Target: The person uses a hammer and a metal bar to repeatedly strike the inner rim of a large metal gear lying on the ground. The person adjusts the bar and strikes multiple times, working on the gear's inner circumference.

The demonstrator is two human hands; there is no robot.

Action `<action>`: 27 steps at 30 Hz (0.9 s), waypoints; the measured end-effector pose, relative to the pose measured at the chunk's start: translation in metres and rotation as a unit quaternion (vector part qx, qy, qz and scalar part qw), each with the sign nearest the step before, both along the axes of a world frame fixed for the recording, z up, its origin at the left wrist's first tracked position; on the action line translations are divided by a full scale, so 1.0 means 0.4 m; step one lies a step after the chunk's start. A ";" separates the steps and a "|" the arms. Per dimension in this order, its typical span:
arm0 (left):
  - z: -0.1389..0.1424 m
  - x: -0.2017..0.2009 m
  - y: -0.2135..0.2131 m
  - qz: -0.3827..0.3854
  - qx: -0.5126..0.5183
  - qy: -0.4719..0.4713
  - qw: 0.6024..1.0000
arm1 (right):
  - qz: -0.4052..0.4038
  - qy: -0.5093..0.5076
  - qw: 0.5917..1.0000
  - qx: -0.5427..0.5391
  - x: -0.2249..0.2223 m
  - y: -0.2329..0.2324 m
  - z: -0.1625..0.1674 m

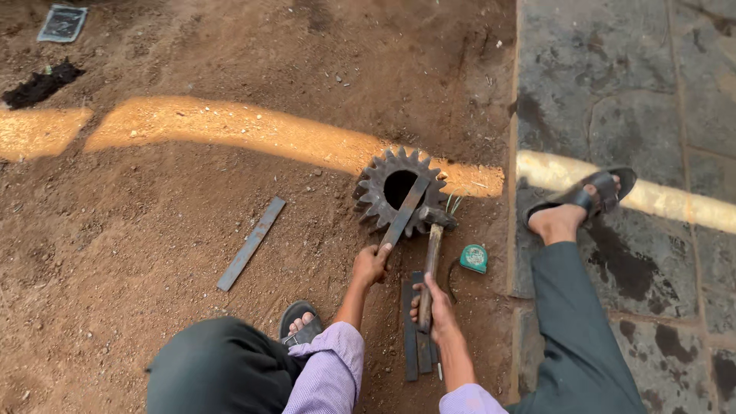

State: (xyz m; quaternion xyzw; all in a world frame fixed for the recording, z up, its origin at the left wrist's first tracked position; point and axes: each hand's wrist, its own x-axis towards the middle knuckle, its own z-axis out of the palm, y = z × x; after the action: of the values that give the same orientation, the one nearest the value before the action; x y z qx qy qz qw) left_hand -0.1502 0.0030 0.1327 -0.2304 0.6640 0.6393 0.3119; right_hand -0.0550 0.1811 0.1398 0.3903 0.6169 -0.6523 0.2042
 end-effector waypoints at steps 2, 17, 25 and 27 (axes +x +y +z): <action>-0.012 -0.014 0.016 -0.025 -0.001 0.003 1.000 | -0.042 0.003 0.990 -0.132 0.018 -0.008 -0.014; -0.060 -0.034 0.066 -0.062 -0.109 0.015 0.992 | -0.054 0.484 0.855 0.176 -0.044 -0.020 0.261; -0.061 -0.021 0.058 -0.075 -0.154 -0.014 0.985 | 0.099 0.336 0.876 0.333 -0.089 -0.022 0.210; -0.053 -0.028 0.051 -0.081 -0.170 0.003 0.982 | 0.161 0.102 0.920 0.341 -0.087 -0.036 0.167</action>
State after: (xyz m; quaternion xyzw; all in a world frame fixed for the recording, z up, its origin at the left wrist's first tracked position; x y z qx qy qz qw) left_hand -0.1614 0.0233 0.1114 -0.2239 0.7806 0.4903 0.3165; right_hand -0.0900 0.1666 0.2066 0.2634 0.8740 -0.3966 0.0969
